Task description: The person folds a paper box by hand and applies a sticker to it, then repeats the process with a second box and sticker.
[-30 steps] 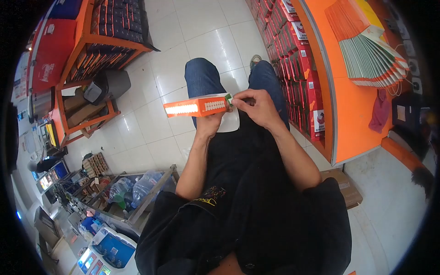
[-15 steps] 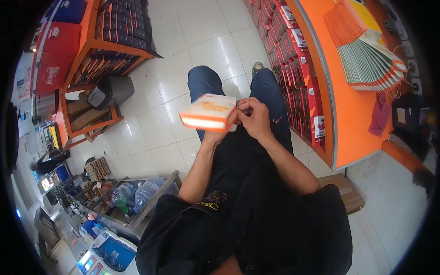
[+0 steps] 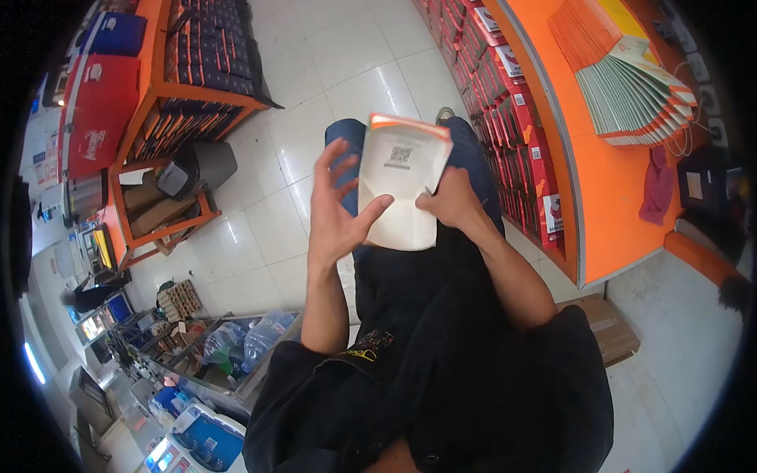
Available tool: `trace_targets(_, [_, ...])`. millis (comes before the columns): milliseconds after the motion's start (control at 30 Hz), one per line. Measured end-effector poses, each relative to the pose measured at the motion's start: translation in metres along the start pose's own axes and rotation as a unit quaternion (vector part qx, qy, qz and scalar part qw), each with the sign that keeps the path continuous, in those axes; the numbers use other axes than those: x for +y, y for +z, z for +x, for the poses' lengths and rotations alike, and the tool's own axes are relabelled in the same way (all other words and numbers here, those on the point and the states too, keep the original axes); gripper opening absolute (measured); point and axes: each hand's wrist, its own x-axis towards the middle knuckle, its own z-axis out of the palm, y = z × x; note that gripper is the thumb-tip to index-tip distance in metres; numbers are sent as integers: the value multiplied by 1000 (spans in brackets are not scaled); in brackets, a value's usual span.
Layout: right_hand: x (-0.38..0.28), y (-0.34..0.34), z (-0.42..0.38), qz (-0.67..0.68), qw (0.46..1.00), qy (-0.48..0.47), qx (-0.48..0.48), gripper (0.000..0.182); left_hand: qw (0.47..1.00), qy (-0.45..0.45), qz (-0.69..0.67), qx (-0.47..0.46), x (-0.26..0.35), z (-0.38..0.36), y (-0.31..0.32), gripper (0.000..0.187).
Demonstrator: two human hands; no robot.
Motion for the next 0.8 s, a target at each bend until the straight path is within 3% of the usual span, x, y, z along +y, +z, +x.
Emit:
trace_targets(33, [-2,-1,-1,-24,997,0,-67,31,1000,-1,3,4,-5,5,-2,49])
trace_targets(67, [-4,-5,-1,-23,997,-2,-70,31,996,-69,-48,-32,-12,9,-5,47])
trace_targets(133, [-2,-17,-2,71,979,-62,-181,33,970,-177,-149,-69,-13,14,-9,41])
trace_targets(167, [5,-19,-4,71,979,-59,-179,33,970,-177,-150,-72,-17,13,-7,41])
trace_targets(267, [4,-16,-2,431,891,-53,-133,44,970,-106,-206,-79,-41,-1,6,41])
trace_targets(367, [10,-10,4,461,881,-86,-67,51,966,-113,-192,-133,-33,-12,21,42])
trace_targets(400, [-1,-12,4,372,920,-122,-14,55,964,-107,-147,-192,-33,-14,21,38])
trace_targets(433, [-1,-10,3,372,920,-121,-14,55,964,-108,-148,-192,-39,-17,23,38])
trace_targets(500, [-4,-6,5,335,936,-108,16,57,877,-170,-423,-150,-48,-17,27,49])
trace_targets(533, [-12,-1,4,336,936,-83,57,57,878,-170,-423,-147,-48,-18,26,49])
trace_targets(633, [-12,-2,6,264,958,-106,40,51,822,-336,-456,-58,-38,-12,26,57])
trace_targets(667, [-12,0,6,264,958,-106,40,51,870,-288,-395,-67,-34,-11,26,55])
trace_targets(700, [-13,4,7,269,953,-122,63,48,870,-288,-395,-67,-36,-10,28,55])
trace_targets(767, [-13,6,7,273,948,-137,86,45,954,-176,-240,-36,-43,-12,33,49])
trace_targets(800, [-16,3,6,240,958,-134,74,44,957,-164,-241,-13,-38,-10,37,45])
